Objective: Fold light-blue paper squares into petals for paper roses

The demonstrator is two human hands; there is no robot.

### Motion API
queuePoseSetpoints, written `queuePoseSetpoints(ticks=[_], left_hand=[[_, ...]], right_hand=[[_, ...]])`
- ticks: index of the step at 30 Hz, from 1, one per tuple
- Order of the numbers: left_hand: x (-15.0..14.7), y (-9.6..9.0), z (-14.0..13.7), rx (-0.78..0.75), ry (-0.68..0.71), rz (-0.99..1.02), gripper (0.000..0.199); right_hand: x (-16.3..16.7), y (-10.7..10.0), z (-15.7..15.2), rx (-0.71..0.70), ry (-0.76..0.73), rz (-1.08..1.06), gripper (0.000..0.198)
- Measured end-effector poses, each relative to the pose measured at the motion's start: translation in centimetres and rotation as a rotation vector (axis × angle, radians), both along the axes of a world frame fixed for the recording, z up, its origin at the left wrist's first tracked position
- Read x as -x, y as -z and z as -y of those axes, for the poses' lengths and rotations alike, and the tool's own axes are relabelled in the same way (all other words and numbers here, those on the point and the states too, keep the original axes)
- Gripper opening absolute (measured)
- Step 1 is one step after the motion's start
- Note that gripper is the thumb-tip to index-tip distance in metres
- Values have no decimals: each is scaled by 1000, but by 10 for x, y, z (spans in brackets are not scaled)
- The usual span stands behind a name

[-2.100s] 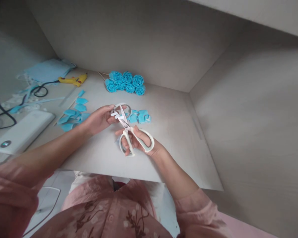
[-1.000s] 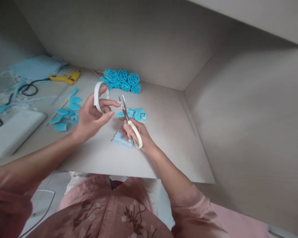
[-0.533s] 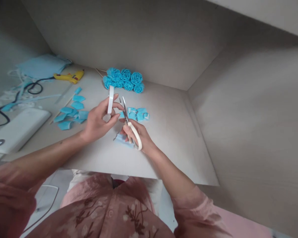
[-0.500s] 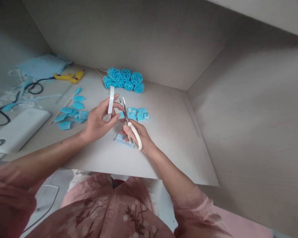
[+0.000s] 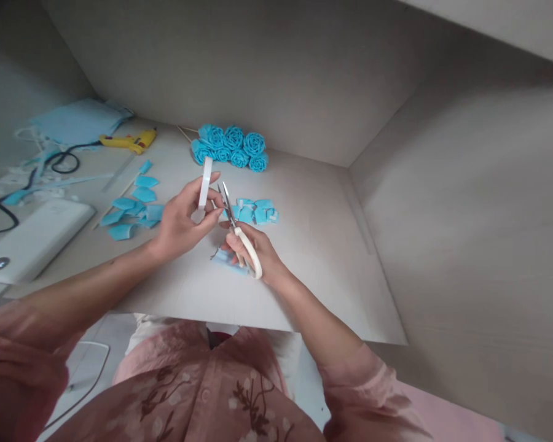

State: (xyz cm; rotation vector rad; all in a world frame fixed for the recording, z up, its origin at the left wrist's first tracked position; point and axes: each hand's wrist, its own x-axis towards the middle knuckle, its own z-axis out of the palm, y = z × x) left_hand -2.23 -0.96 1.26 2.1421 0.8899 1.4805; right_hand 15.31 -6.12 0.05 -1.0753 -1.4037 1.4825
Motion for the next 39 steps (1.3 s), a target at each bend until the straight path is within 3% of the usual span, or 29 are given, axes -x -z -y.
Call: queuePoseSetpoints(ticks=[26, 39], left_hand=[[1, 1, 0, -58, -78, -103, 49], [1, 3, 0, -76, -74, -43, 49]], right_hand=[[3, -2, 1, 3, -14, -39, 50], [2, -2, 1, 27, -15, -68, 54]])
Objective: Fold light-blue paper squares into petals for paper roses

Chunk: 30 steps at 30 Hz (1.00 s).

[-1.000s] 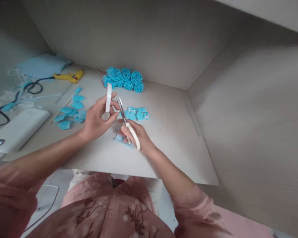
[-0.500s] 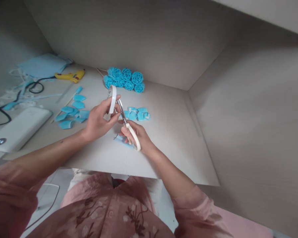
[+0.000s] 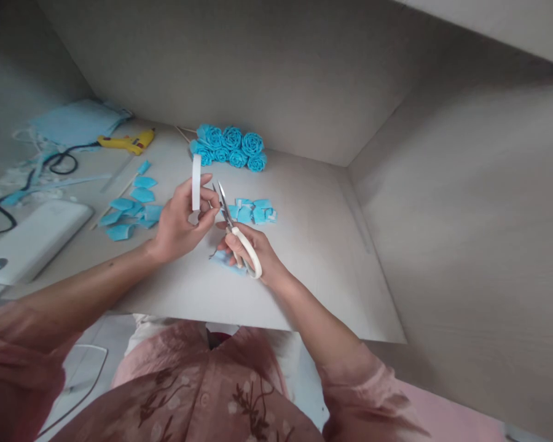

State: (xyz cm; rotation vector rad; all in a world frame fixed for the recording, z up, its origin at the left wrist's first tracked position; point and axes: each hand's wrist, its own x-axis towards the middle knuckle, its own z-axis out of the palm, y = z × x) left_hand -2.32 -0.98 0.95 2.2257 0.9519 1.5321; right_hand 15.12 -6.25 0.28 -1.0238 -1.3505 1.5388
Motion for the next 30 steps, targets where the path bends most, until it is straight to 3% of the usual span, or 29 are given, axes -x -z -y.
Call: queuePoseSetpoints(ticks=[8, 13, 21, 30], left_hand=[[1, -3, -2, -7, 33, 169, 54], [5, -7, -16, 261, 142, 413, 60], [16, -4, -37, 584, 439, 503, 65], [14, -13, -32, 748, 463, 656, 68]], right_hand=[[-5, -3, -4, -28, 122, 38, 61], [-7, -1, -5, 28, 29, -71, 60], [-8, 5, -2, -6, -82, -73, 54], [-8, 5, -2, -2, -114, -64, 55]])
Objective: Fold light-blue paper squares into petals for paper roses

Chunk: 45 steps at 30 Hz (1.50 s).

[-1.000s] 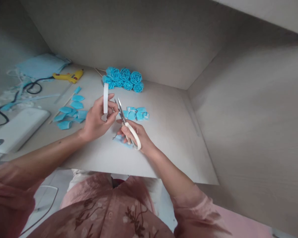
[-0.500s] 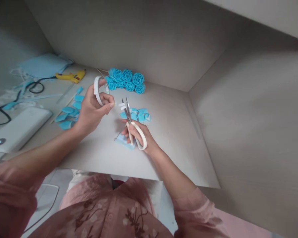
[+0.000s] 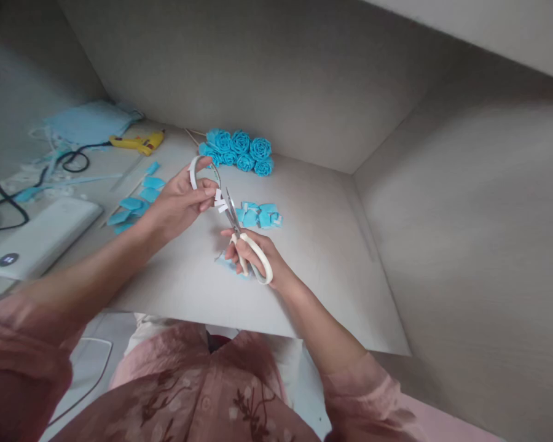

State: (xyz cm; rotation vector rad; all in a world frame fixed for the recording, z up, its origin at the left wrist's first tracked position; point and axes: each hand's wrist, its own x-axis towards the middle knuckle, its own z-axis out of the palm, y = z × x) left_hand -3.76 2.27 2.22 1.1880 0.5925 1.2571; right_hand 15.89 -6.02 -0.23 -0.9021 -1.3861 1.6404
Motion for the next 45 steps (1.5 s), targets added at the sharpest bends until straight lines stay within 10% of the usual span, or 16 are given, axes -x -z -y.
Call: queuePoseSetpoints(ticks=[18, 27, 45], left_hand=[[-4, -5, 3, 53, -41, -4, 78], [1, -5, 6, 60, 66, 11, 50], [0, -6, 9, 212, 190, -72, 37]], right_hand=[[-1, 1, 1, 2, -43, 5, 56], [-19, -12, -9, 50, -27, -281, 67], [-12, -3, -4, 257, -410, -272, 80]])
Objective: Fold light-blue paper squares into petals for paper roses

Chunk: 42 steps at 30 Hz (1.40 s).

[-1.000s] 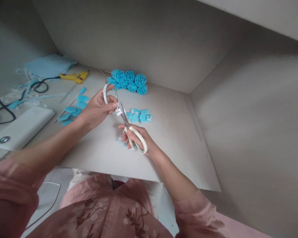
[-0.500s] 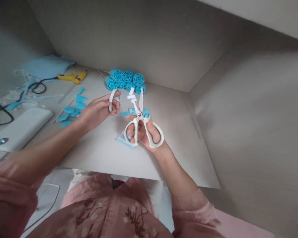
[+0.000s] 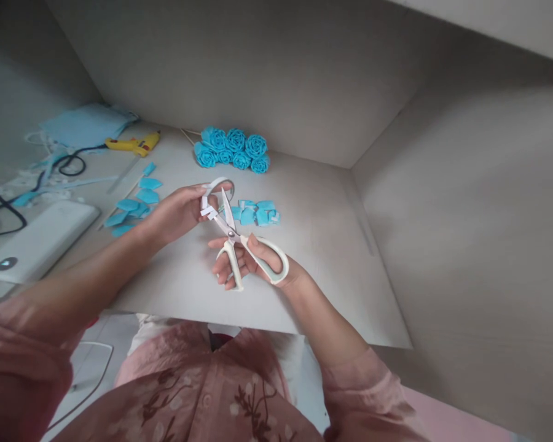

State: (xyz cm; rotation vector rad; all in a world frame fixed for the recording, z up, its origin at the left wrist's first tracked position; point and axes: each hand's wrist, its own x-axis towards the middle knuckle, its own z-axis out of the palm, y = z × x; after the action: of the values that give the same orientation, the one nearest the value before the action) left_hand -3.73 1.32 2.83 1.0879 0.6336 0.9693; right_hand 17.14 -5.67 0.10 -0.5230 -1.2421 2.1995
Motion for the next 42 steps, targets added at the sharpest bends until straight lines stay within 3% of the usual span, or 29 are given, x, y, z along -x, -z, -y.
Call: queuePoseSetpoints(ticks=[9, 22, 37, 42], left_hand=[[3, -1, 5, -125, 205, -101, 38], [0, 10, 7, -75, 360, -58, 40], [-4, 9, 13, -79, 328, -49, 38], [-1, 12, 12, -105, 355, -58, 34]], right_hand=[[1, 6, -2, 0, -14, 39, 80], [1, 4, -1, -62, -15, 21, 78], [4, 4, -2, -119, 25, -25, 83], [5, 3, -1, -98, 3, -79, 73]])
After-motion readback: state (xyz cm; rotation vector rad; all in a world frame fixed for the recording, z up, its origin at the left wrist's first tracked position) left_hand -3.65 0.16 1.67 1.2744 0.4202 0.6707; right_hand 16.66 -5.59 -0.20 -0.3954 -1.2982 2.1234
